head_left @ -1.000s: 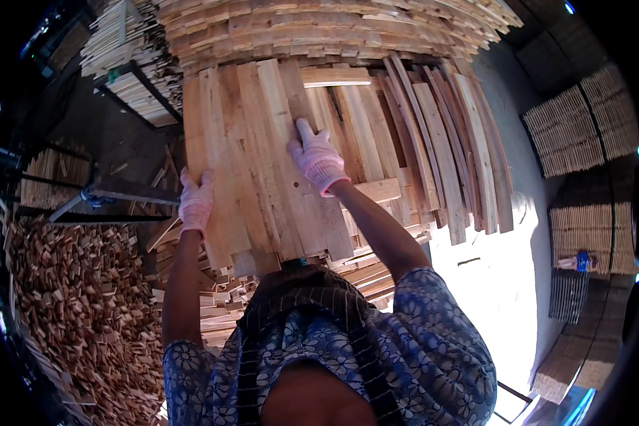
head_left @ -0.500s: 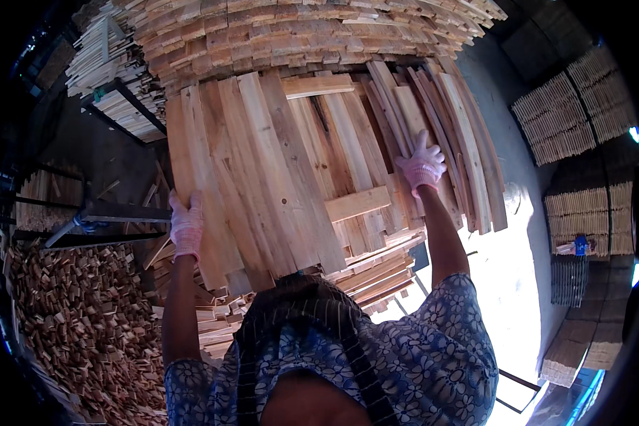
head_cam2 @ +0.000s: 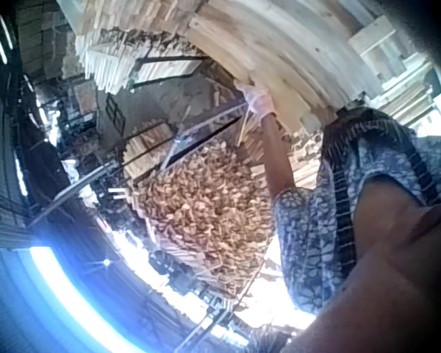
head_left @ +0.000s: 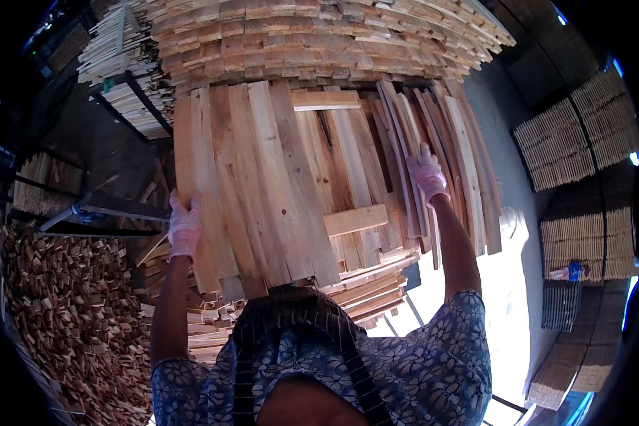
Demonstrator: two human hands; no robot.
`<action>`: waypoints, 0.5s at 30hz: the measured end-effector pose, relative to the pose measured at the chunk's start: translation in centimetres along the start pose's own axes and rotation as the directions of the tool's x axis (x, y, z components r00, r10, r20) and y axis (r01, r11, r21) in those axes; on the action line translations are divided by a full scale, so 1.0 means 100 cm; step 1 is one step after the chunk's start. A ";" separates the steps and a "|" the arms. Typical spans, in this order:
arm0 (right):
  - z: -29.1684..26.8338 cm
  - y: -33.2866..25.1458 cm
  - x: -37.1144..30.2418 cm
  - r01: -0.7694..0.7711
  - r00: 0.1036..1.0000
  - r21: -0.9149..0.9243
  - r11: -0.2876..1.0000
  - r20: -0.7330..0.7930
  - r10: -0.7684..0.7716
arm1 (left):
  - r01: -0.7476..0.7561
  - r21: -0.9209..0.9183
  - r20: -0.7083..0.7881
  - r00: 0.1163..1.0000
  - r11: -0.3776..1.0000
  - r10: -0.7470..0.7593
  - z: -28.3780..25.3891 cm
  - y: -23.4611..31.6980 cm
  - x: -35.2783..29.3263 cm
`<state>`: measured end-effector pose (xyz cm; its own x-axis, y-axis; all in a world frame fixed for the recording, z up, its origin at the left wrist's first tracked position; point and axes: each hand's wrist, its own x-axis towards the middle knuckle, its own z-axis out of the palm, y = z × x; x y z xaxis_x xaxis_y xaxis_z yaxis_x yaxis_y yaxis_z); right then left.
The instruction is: The person stacks wooden planks on a metal rack in a lumber yard. They pick up planks from a pile on the floor and arrange them vertically on the rack, occasionally adjusting the stack to ensure alignment.
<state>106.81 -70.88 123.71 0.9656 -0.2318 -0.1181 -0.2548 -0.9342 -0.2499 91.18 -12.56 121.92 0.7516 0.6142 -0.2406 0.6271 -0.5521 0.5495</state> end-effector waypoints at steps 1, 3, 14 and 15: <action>-0.011 -0.010 0.013 -0.018 0.999 -0.026 0.999 -0.031 0.017 | 0.005 0.012 0.010 1.000 1.000 -0.006 0.001 0.002 0.001; -0.027 -0.024 0.027 -0.083 0.996 -0.003 0.997 -0.025 0.082 | -0.003 0.014 0.027 1.000 1.000 0.003 -0.001 0.010 -0.004; 0.012 -0.065 0.001 -0.089 0.995 -0.118 0.989 -0.045 0.084 | -0.016 -0.042 0.072 0.997 0.999 0.019 0.002 -0.011 0.003; 0.001 -0.051 0.009 -0.071 0.997 -0.005 0.997 -0.017 0.071 | -0.056 -0.031 0.066 0.996 0.998 0.058 0.008 -0.015 0.009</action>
<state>108.97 -66.28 124.77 0.9459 -0.3017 -0.1195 -0.3222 -0.9168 -0.2361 91.05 -11.68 120.21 0.7985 0.5428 -0.2603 0.5773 -0.5678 0.5868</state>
